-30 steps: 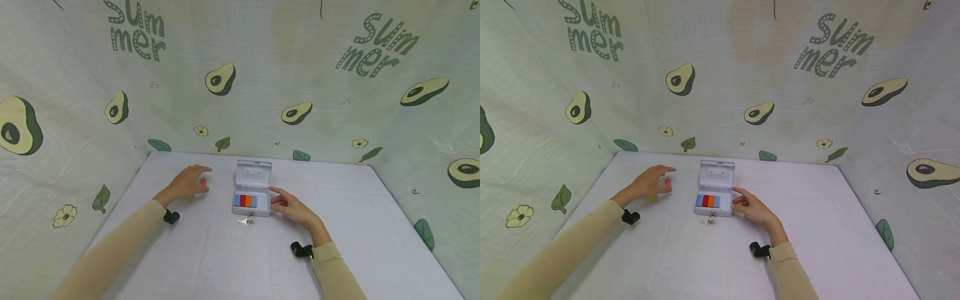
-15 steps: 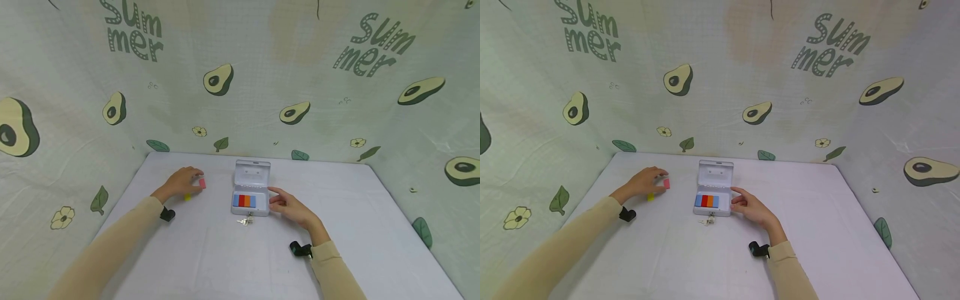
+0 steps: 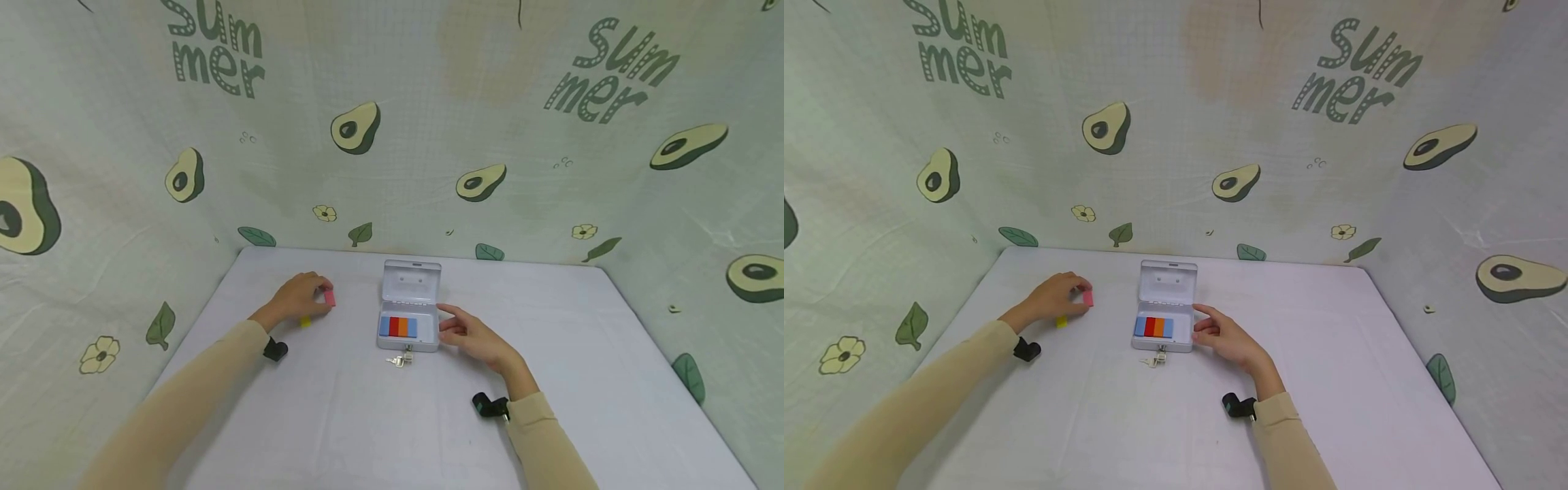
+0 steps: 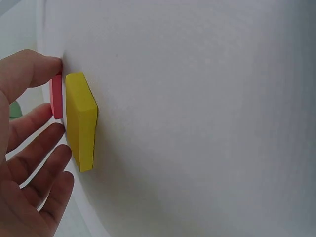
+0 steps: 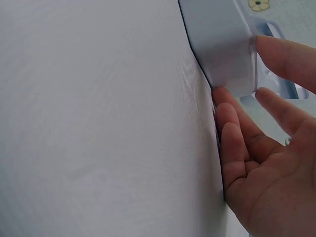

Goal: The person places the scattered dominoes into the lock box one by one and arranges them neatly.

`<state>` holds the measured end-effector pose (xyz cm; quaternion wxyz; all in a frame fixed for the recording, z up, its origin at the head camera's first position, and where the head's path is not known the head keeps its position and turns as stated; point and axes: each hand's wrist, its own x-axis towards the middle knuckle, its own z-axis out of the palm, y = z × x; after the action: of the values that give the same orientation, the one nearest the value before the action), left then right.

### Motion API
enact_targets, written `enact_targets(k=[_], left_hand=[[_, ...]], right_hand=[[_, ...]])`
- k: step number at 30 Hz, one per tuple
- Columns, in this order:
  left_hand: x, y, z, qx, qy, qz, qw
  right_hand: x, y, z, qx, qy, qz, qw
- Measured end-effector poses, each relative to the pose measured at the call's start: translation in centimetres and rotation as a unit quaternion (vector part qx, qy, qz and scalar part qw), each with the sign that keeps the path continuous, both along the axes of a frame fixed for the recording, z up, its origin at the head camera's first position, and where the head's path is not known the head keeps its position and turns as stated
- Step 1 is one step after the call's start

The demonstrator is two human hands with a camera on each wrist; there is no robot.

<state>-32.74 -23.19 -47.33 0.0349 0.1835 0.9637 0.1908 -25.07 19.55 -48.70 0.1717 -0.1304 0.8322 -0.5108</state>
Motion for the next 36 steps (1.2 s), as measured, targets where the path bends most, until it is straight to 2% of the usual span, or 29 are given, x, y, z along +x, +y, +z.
enact_targets(k=[7, 14, 21, 30, 36], left_hand=[[-0.34, 0.07, -0.42, 0.004, 0.003, 0.0, 1.0], [-0.27, 0.31, -0.4, 0.005, -0.001, 0.002, 1.0], [-0.64, 0.34, -0.55, 0.013, -0.004, 0.004, 0.9999], [-0.37, 0.46, 0.02, 0.012, -0.01, 0.006, 0.9999], [-0.42, 0.47, -0.04, 0.014, -0.008, 0.006, 0.9999]], right_hand=[[0.03, 0.09, 0.02, 0.002, -0.001, 0.0, 1.0], [0.03, 0.16, -0.08, -0.002, -0.005, -0.001, 1.0], [-0.12, 0.15, -0.17, -0.001, -0.004, -0.003, 1.0], [0.04, 0.17, 0.04, -0.002, -0.005, -0.003, 1.0], [0.06, 0.2, -0.02, -0.003, -0.006, -0.003, 1.0]])
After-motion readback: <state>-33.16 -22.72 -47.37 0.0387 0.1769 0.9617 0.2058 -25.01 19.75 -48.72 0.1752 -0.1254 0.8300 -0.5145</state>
